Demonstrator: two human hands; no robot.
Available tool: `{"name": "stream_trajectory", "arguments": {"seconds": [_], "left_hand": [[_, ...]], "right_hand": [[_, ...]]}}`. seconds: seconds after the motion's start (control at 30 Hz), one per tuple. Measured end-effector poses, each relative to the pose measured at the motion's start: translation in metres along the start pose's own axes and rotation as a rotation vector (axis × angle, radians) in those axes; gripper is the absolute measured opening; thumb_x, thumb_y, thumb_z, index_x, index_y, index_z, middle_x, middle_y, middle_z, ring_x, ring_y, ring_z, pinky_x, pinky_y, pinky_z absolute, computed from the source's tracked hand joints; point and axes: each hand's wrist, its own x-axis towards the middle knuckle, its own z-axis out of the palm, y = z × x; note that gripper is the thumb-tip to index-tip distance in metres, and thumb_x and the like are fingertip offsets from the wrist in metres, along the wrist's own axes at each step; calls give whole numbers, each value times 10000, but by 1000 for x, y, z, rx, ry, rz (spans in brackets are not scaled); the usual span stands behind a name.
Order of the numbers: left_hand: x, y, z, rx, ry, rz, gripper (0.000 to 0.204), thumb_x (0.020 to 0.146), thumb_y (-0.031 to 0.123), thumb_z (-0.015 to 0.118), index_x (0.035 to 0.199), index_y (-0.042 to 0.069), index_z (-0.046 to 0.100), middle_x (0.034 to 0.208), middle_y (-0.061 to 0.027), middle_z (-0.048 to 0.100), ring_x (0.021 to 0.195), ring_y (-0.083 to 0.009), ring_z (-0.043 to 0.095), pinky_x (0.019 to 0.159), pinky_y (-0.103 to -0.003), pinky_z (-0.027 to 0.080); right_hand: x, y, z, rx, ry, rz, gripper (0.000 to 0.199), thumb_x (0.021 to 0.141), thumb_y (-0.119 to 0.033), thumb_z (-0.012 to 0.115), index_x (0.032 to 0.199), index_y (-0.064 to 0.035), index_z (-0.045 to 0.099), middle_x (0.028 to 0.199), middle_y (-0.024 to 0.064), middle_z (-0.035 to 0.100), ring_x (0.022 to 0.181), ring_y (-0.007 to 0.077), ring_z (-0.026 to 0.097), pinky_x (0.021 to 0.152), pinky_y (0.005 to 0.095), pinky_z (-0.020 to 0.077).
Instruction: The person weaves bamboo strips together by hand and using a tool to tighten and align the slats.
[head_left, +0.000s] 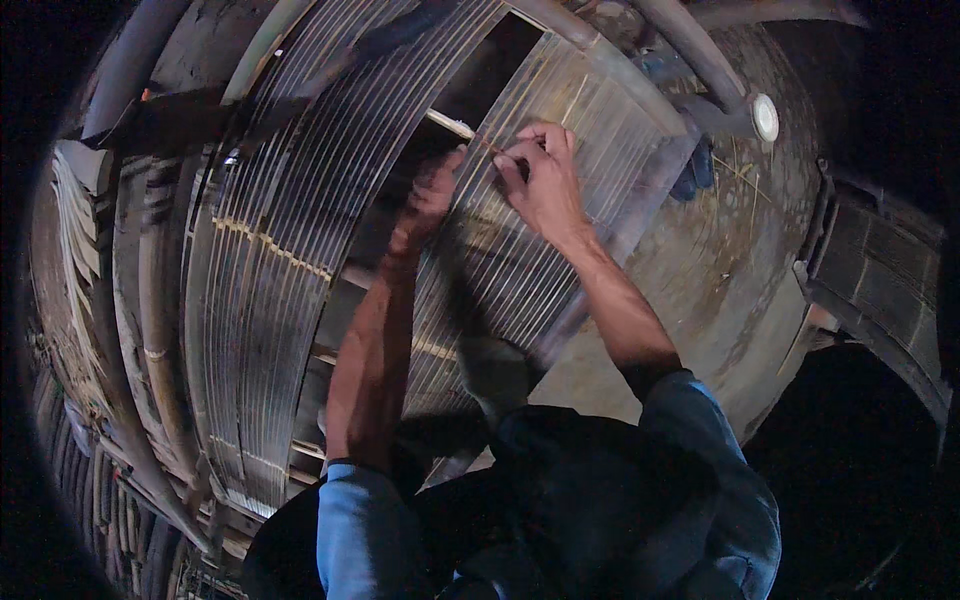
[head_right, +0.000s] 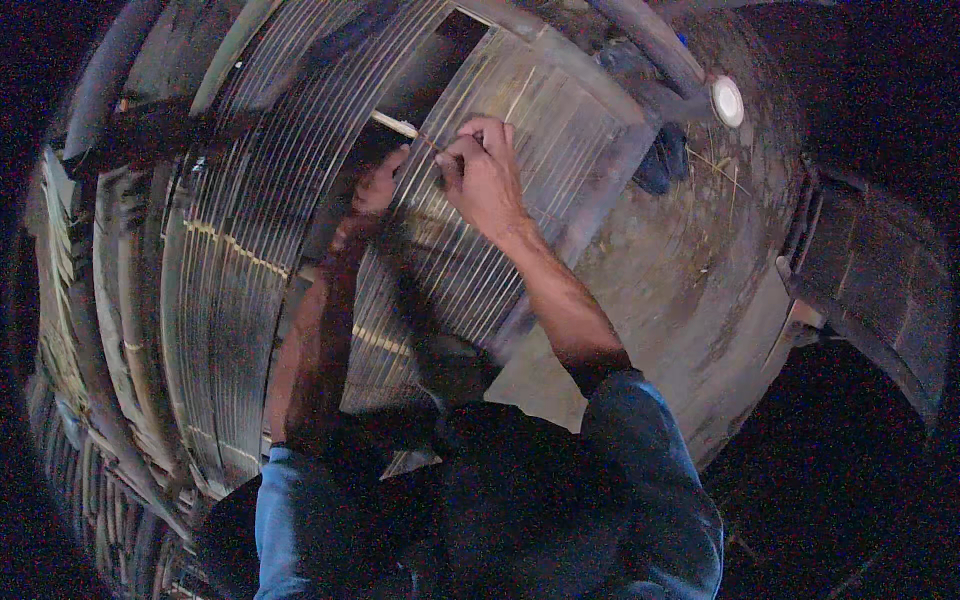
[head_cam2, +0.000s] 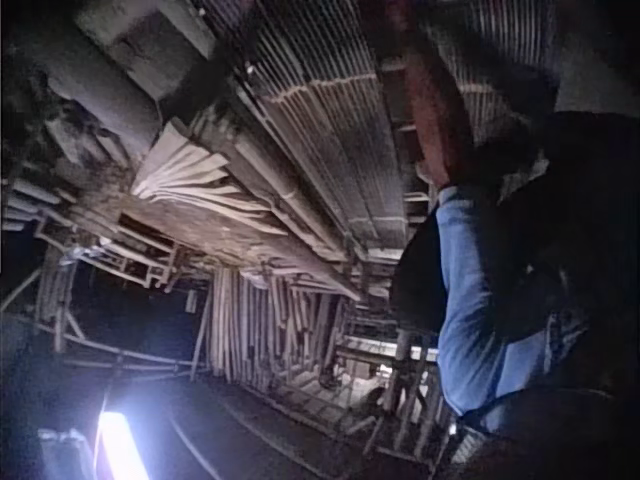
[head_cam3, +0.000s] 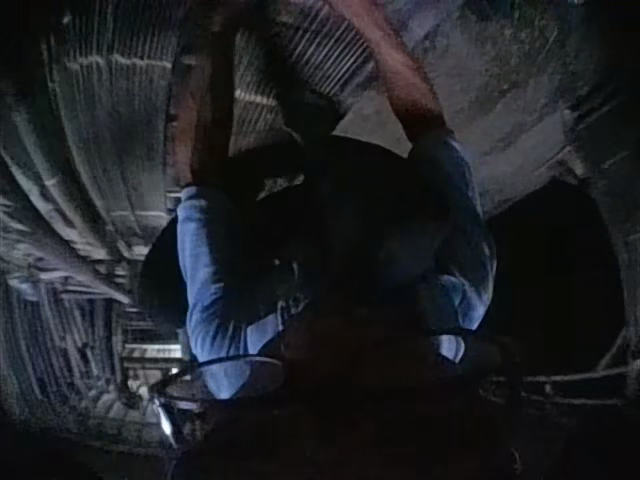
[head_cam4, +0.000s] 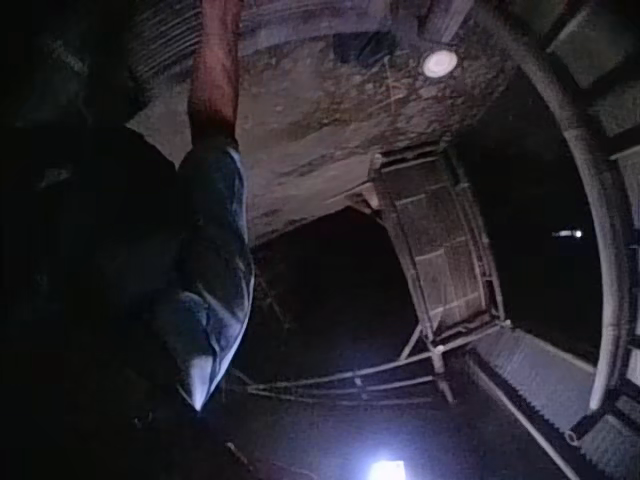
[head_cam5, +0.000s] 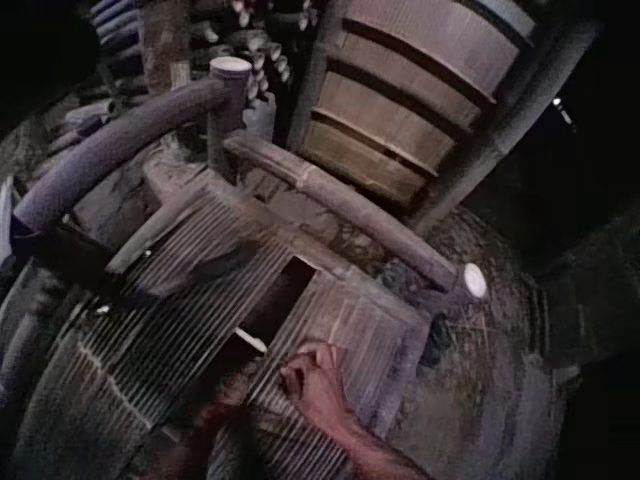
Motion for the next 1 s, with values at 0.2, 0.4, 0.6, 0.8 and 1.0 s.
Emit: {"name": "stream_trajectory", "arguments": {"seconds": [0.2, 0.4, 0.6, 0.8, 1.0], "left_hand": [[2, 16, 41, 2156, 949, 802, 338, 1030, 219, 550, 1327, 65, 600, 795, 5, 604, 659, -127, 586, 526, -290, 511], [-10, 15, 38, 2071, 839, 641, 395, 1007, 201, 575, 1345, -3, 556, 818, -20, 663, 660, -182, 625, 556, -361, 550], [-15, 11, 42, 2446, 678, 698, 375, 1029, 279, 518, 1356, 98, 531, 950, -86, 677, 784, -261, 665, 667, -434, 577], [-8, 16, 27, 2580, 1006, 709, 448, 956, 126, 610, 1394, 57, 548, 791, -48, 634, 644, -176, 618, 516, -295, 536], [-19, 21, -1, 2443, 955, 900, 243, 972, 112, 570, 1196, 125, 664, 784, -54, 626, 585, -153, 600, 460, -228, 479]], "right_hand": [[34, -4, -22, 1179, -83, 681, 319, 1006, -256, 597, 818, -6, 662, 1174, 170, 689, 1194, 281, 595, 1080, 388, 420], [69, -4, 3, 1907, -141, 579, 379, 1033, -282, 541, 693, -126, 480, 859, 79, 654, 878, 187, 605, 932, 400, 451], [71, 2, -27, 1444, 107, 590, 363, 1006, -258, 581, 678, -135, 487, 607, -26, 440, 541, 147, 427, 595, 400, 419], [-58, -58, -25, 352, 5, 126, 486, 926, -104, 706, 561, -59, 388, 536, 15, 372, 516, 113, 383, 488, 345, 315], [-41, -44, -67, 305, -702, -28, 562, 943, -253, 721, 570, -34, 363, 613, 39, 379, 599, 137, 382, 617, 317, 402]]}}
